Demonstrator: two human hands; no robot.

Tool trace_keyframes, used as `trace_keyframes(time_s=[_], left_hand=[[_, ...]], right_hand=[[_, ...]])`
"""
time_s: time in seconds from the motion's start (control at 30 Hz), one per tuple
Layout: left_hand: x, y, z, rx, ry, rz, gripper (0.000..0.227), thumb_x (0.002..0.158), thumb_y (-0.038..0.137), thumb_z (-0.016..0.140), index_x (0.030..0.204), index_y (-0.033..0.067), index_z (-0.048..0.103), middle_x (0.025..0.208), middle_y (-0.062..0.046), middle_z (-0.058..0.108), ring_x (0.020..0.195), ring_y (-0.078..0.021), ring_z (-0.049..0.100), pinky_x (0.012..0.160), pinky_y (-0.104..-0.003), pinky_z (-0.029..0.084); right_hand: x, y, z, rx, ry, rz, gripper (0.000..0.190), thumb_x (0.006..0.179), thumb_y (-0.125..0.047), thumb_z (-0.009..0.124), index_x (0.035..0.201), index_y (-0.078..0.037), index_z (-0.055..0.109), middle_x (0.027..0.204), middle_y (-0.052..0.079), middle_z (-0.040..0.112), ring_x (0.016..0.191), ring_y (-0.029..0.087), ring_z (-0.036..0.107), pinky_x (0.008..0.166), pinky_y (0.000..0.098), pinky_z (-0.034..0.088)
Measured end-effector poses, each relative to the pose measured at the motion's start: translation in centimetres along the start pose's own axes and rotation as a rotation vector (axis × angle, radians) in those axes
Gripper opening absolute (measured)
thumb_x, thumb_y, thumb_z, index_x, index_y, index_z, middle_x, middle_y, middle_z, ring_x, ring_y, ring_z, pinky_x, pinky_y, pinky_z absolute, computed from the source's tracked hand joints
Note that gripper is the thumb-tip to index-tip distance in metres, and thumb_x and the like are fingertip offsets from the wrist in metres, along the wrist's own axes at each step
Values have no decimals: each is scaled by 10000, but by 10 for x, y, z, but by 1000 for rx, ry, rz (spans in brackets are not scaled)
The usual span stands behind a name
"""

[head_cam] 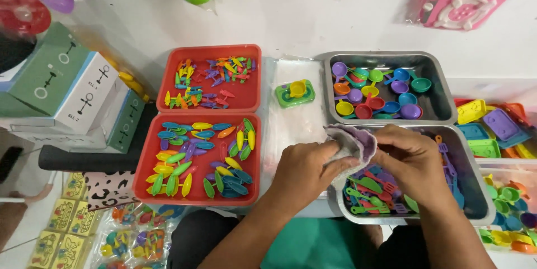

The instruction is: Cleaning small plastic toy components with a cloth and sorting them into various trays and plastic bags.

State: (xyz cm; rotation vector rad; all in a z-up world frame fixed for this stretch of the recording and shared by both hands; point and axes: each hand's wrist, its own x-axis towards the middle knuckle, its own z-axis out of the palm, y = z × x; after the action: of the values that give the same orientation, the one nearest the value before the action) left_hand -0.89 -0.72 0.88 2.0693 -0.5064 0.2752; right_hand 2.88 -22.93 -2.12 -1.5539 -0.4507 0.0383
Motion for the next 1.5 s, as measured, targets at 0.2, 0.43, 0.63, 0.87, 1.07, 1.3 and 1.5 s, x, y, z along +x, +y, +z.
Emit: trace_keyframes(time_s=[0.2,0.43,0.63,0.87,1.07,1.3,1.5], left_hand=[[-1,7,-27,27,-71,84,244,928,277,654,865,43,682,688,-150,676,548,-332,592,542,-422,427],[-12,-54,-58,-684,299,17,289,958,-92,599,1226,15,619,1193,-114,709,1041,-161,695,922,-271,578],[-2,-73,-58,-1364,666,-498,99,893,-34,603,856,34,664,882,-135,696,913,-276,693,925,-415,542],[8,-37,-64,-1535,782,-714,964,736,766,582,1382,51,619,1412,-233,625,1283,-376,609,1130,-568,462],[14,-22,-55,-1021,825,-788,469,741,133,901,1026,-114,621,834,-179,691,761,-261,710,687,-410,618],[9,-33,-33,-878,669,-705,406,834,115,813,1207,-6,706,946,-116,735,813,-181,717,723,-393,635],[12,-26,-18,-714,587,-712,473,789,78,838,1239,21,701,940,-102,722,816,-178,704,718,-390,629]], right_hand=[[-2,0,-3,32,239,-33,169,891,86,689,1035,13,741,986,93,728,805,129,622,749,230,525],[15,-16,-20,-228,439,69,205,1016,64,597,1184,18,705,1011,103,706,777,124,599,732,220,540],[46,-31,51,-670,-371,180,212,826,-28,699,992,45,809,833,300,771,764,497,730,762,545,585],[84,-12,57,-828,-100,162,523,881,-260,766,1322,7,680,1032,173,776,837,332,759,764,429,583],[56,-39,6,-677,69,-25,336,834,65,728,1151,-31,783,872,169,703,774,363,693,734,433,575],[17,-34,-56,-634,165,-10,305,818,133,660,1084,21,759,880,160,529,799,269,577,728,361,532],[13,-37,-61,-775,35,11,223,792,117,672,956,7,776,787,191,618,691,346,633,632,417,529]])
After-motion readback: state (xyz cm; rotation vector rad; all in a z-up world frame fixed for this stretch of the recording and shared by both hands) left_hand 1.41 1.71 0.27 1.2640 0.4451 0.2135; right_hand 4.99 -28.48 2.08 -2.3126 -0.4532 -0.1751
